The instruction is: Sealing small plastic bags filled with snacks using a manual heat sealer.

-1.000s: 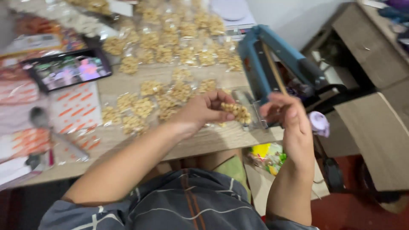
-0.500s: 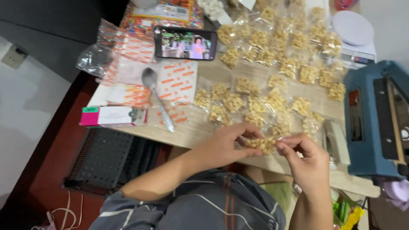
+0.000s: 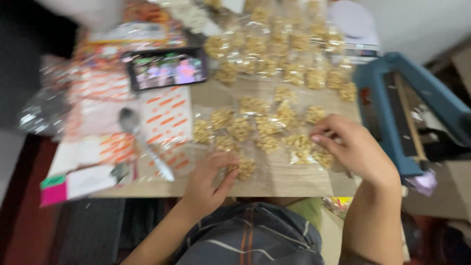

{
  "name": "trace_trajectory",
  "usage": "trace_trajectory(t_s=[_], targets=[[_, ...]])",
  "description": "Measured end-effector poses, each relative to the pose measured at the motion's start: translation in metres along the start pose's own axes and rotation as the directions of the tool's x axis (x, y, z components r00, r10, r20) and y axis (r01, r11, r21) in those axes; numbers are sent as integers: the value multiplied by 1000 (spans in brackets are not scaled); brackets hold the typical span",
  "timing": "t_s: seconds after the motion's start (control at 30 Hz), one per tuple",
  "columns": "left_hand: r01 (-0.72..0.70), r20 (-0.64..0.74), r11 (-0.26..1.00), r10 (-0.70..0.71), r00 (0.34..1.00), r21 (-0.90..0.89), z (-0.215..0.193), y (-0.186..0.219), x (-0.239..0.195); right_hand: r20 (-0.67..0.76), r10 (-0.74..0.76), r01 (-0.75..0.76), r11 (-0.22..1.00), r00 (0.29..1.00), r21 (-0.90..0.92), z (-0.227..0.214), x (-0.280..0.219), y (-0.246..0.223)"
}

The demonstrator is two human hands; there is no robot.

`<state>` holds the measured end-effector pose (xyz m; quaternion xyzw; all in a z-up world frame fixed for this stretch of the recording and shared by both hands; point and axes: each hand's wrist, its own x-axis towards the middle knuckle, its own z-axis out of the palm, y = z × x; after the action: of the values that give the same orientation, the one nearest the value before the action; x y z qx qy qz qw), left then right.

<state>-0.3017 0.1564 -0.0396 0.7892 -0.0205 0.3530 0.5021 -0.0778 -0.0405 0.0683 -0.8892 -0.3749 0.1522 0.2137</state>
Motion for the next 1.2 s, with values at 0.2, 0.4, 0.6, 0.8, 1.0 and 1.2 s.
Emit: trace_trajectory(t_s=[0.2,0.4,0.6,0.8,1.0,1.2], targets=[[-42,45,994,37,998,103,3,-4,0,205,65,-27,983,977,-183,-12,53,19],[-123,84,976,109,991,180,6,0,6,61,173,-145,936,983,-320,-39,129,27],[-120,14,968,120,993,219,3,6,9,222,165,-68,919,961,-388,-40,225,105],[-129,-19,966,137,990,223,3,3,5,130,-3,60,899,992,-434,-48,230,124],[-146,-38,963,159,987,226,4,3,3,-178,-74,-38,832,981,-553,-78,126,40],[77,-90,928,-117,989,-363,39,17,10,-320,-226,67,896,920,-439,-64,9,0]])
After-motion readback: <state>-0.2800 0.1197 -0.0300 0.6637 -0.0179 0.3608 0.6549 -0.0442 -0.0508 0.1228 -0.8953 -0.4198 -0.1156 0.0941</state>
